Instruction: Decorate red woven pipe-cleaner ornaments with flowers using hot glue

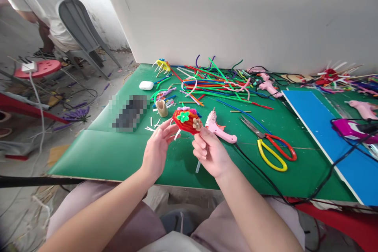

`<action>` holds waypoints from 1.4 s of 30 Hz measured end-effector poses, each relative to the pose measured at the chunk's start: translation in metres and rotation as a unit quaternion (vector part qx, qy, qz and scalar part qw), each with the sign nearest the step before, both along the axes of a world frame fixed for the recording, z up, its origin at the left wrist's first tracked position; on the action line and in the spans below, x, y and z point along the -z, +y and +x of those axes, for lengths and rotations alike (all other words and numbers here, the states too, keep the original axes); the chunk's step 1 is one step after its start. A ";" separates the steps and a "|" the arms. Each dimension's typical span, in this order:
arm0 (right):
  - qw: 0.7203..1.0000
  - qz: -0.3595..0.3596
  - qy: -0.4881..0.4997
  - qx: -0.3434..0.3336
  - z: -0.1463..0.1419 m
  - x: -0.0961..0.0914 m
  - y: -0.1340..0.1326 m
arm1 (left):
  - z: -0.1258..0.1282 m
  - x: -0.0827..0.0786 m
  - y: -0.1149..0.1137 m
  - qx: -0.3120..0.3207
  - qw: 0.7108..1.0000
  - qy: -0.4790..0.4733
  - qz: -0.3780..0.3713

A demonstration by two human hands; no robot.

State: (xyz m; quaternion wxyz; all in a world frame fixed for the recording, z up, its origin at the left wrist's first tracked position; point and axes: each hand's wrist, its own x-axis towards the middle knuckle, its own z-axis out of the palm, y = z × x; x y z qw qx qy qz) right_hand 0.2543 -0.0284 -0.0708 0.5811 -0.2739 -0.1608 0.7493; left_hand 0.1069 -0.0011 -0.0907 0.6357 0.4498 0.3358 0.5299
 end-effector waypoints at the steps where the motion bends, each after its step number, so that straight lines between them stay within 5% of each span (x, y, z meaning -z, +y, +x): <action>1: 1.000 0.001 -0.001 0.000 0.000 0.000 0.000 | -0.001 -0.003 0.003 0.013 0.999 -0.020 -0.030; 6: 1.000 0.001 -0.009 -0.001 0.000 0.002 0.000 | -0.003 -0.007 0.011 0.084 0.980 -0.106 -0.143; 13: 1.000 -0.003 -0.016 -0.002 -0.001 0.002 0.000 | -0.004 -0.003 0.010 0.156 0.956 -0.159 -0.192; 30: 1.000 0.014 -0.013 -0.013 -0.003 0.004 0.000 | 0.001 0.004 0.003 0.208 0.952 -0.116 -0.194; 39: 0.998 0.008 -0.060 0.003 0.004 -0.002 0.000 | -0.010 0.002 0.020 0.110 0.972 -0.063 -0.197; 42: 0.998 0.016 -0.065 -0.001 0.006 -0.003 -0.001 | -0.018 0.000 0.029 0.006 0.995 0.051 -0.089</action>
